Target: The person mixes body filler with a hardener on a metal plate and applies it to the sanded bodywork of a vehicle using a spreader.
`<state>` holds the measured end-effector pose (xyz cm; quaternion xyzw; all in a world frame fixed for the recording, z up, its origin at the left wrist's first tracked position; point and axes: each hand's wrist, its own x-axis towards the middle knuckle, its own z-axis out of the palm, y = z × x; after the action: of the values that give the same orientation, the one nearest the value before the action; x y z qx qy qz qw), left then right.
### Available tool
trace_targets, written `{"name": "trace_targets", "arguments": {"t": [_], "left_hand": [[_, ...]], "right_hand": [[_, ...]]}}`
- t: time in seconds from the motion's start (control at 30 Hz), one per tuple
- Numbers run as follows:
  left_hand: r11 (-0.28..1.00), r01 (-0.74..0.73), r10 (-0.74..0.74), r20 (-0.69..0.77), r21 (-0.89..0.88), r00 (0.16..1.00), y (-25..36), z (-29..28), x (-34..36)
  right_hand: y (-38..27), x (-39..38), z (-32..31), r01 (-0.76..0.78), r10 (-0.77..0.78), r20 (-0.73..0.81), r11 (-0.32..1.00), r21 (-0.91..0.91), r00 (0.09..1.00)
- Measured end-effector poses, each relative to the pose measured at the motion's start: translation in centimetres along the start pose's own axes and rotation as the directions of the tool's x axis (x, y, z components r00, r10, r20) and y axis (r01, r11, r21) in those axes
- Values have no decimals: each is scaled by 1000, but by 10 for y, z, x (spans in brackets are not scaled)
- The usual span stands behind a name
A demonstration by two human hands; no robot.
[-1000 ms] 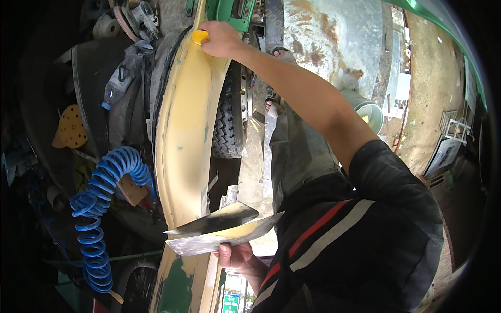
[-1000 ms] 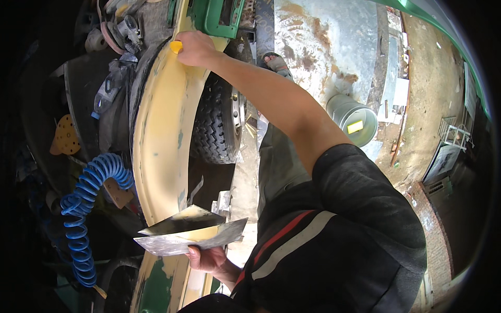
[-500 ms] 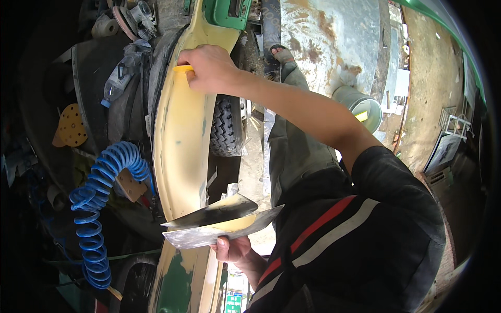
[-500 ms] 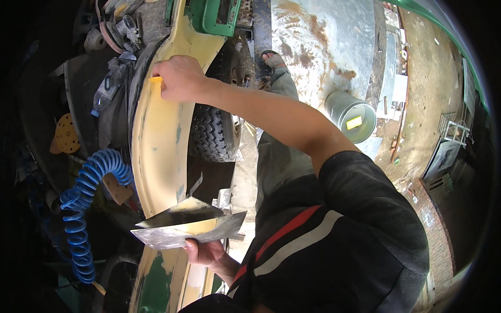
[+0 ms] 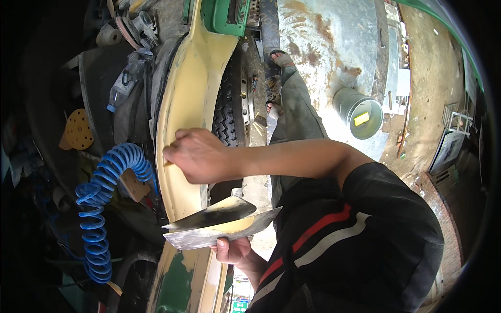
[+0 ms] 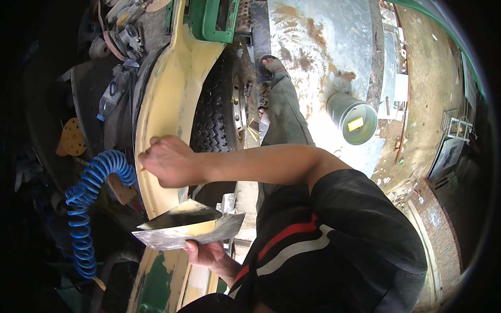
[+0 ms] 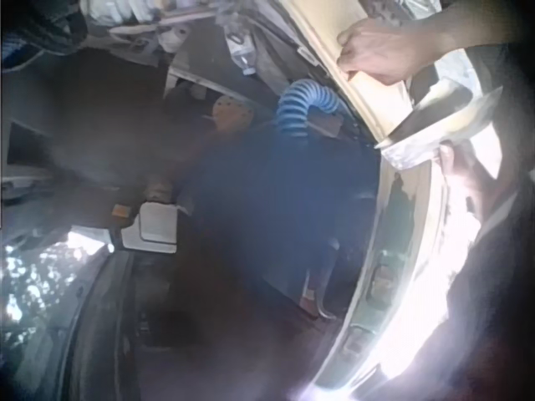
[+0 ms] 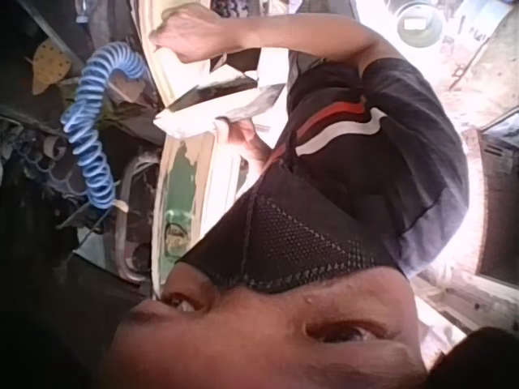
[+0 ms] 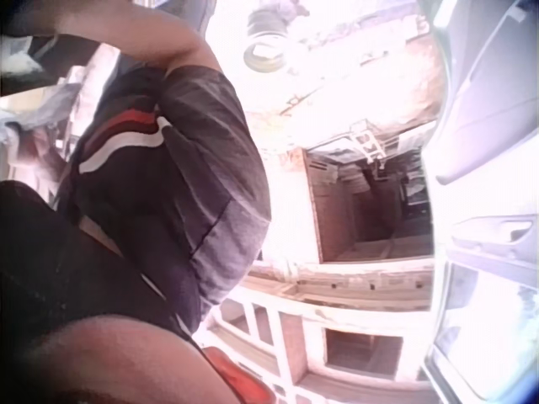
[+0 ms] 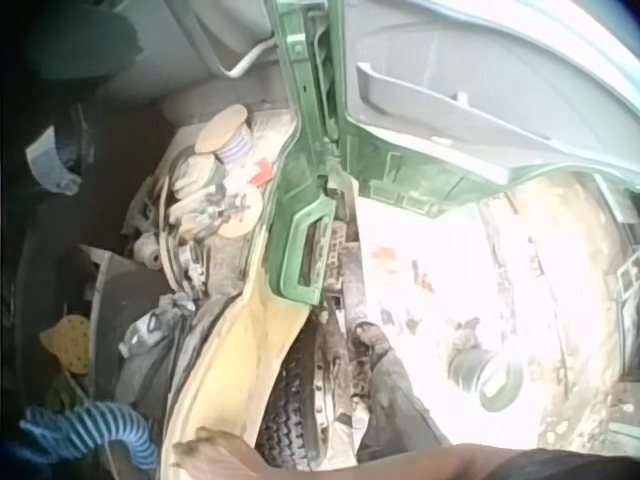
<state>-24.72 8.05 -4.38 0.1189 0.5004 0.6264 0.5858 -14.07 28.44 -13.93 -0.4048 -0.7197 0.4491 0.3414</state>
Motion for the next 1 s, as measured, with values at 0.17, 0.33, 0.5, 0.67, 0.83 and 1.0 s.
{"name": "trace_targets", "arguments": {"t": [0.17,0.33,0.5,0.67,0.83,1.0], "left_hand": [[999,32,-32,-22,10,999,4,6,-1],[999,41,-41,-29,-6,999,-1,4,2],[999,47,-47,-25,-13,999,-8,9,5],[998,52,-49,-87,32,995,-5,13,4],[998,50,-47,-90,31,995,-7,13,5],[998,63,-63,-63,0,996,-7,10,4]], "right_hand": [[18,-24,-2,-59,100,-110,942,331,989],[139,-16,-58,-412,486,-343,871,268,804],[207,3,-51,-370,429,-423,903,219,798],[220,12,-41,-362,452,-380,887,287,807],[223,15,-37,-426,515,-372,854,300,772],[214,14,-35,-513,626,-334,775,370,704]]}}
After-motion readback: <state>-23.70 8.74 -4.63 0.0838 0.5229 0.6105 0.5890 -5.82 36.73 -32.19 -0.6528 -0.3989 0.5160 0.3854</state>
